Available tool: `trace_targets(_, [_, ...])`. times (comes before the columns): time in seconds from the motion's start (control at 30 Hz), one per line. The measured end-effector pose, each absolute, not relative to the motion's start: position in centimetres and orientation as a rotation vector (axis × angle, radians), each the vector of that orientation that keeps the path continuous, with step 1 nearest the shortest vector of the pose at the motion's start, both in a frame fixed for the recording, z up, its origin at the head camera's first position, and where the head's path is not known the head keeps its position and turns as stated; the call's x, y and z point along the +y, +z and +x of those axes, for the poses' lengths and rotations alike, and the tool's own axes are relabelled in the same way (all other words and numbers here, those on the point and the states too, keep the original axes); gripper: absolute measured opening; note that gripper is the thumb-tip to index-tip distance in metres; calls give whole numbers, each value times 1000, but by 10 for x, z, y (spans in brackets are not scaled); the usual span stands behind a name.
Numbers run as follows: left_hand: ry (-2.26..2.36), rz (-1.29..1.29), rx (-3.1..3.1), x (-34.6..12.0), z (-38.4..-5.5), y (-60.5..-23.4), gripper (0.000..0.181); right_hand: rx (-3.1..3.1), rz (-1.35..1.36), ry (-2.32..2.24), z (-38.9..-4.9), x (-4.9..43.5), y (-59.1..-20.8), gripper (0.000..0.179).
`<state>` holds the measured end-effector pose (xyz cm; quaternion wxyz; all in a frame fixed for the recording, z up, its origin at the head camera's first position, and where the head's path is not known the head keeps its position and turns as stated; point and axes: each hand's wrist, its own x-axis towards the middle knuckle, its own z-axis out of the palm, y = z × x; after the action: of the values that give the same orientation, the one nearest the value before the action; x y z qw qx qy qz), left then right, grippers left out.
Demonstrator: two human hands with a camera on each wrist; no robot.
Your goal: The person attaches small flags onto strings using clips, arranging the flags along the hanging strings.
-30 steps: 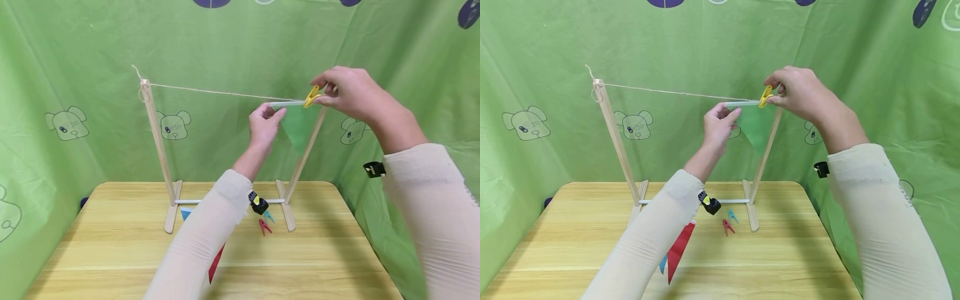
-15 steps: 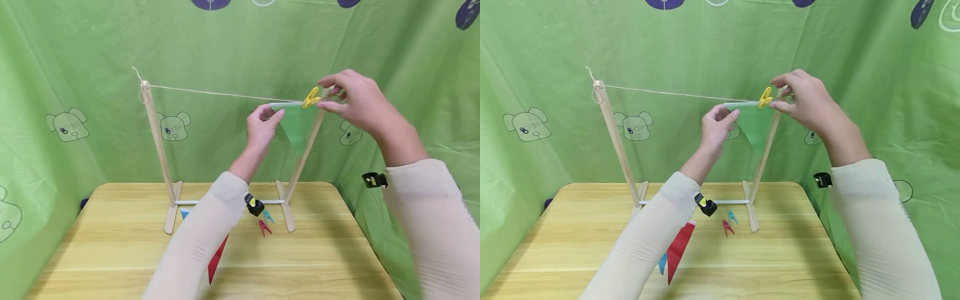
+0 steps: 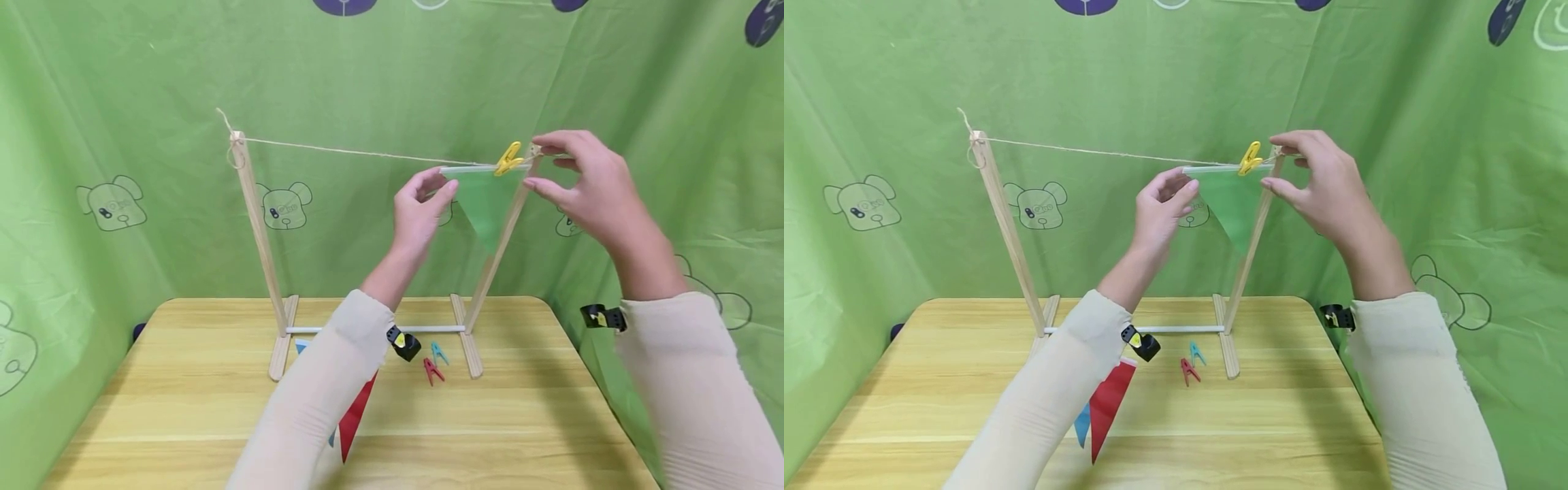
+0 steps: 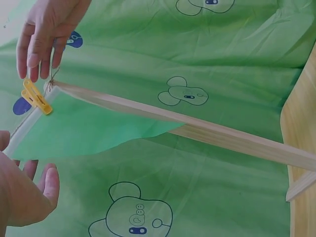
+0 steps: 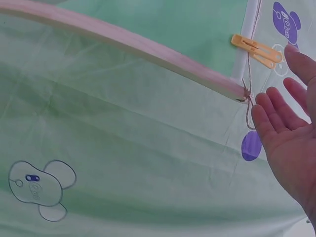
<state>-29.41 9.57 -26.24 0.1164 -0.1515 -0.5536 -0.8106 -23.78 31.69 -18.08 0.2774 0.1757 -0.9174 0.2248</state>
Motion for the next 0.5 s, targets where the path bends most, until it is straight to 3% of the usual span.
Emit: trace_targets(0.5, [-2314,-537,-1693,67,-281,-278,46,-2199,454,1002,-227,318,-230,72])
